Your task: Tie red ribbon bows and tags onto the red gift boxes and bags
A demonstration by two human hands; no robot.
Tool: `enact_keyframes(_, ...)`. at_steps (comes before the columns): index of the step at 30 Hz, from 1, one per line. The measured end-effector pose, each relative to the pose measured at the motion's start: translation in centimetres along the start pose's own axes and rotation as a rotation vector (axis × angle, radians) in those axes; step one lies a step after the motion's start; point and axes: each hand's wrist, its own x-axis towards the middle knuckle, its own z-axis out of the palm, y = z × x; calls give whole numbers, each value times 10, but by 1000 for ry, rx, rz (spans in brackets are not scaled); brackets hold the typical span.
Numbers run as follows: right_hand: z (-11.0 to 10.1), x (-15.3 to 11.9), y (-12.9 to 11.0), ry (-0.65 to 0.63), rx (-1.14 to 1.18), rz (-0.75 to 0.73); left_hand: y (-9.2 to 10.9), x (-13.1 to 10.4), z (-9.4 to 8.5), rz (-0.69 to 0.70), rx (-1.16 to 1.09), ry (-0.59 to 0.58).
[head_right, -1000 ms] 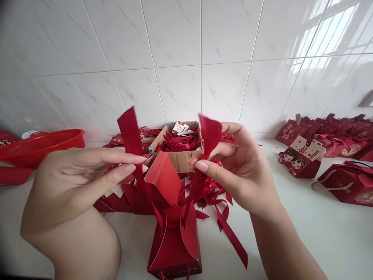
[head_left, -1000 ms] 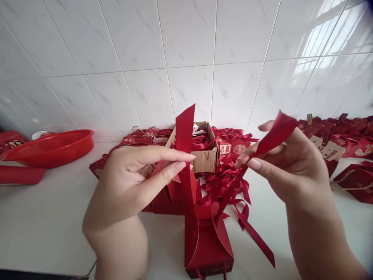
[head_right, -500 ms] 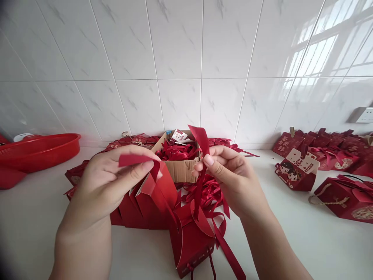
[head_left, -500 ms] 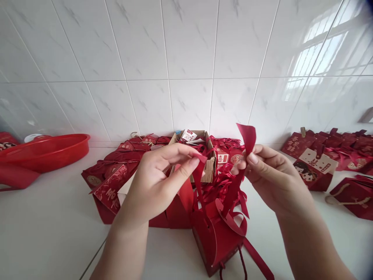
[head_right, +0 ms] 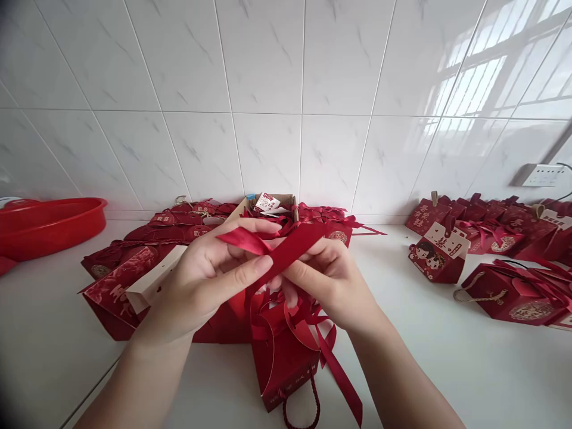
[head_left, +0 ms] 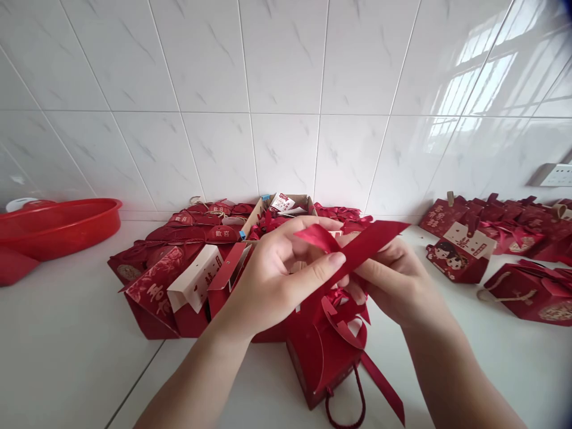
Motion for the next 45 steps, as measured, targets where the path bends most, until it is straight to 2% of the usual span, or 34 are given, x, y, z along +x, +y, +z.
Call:
enact_keyframes(3, -2, 1, 0, -91, 18, -10, -1, 0, 2, 35, 40, 22)
enact_keyframes(6, -2, 3, -1, -99, 79, 31, -2, 0, 1, 43, 123, 11)
enact_keyframes(10, -3, 6, -2, -120, 223, 161, -1, -1, -8, -39, 201, -145)
enact_keyframes(13, -7, 6, -3, -127, 196, 153, 1, -2, -15, -129, 111, -305)
enact_keyframes(15, -11, 6, -6, -135, 57, 58, 3, -2, -18, -187, 64, -348)
enact_keyframes(21, -16, -2, -21, -204, -607, -326, 6, -1, -23, -279, 8, -240)
enact_keyframes(25, -8, -6, -21, -112, -894, -541, 4, 2, -25, -309, 62, -280)
enact_keyframes(28, -3, -8, -17, -51, -975, -596, 5, 2, -25, -302, 131, -273)
enact_keyframes(33, -6, -8, -14, 109, -1008, -493, 12, -4, -25, -153, 362, -240)
enact_keyframes(36, -14, -9, -20, 101, -1047, -384, 17, -19, -29, -96, 616, -168)
enact_keyframes(39, -29, -19, -23, 99, -1098, -261, 19, -41, -43, -100, 936, -158)
enact_keyframes(42, -53, -36, -18, 138, -1211, -109, 20, -67, -66, -171, 1107, -143)
enact_keyframes(45, -84, -57, -1, 161, -1323, 93, 16, -89, -88, -418, 1140, -102)
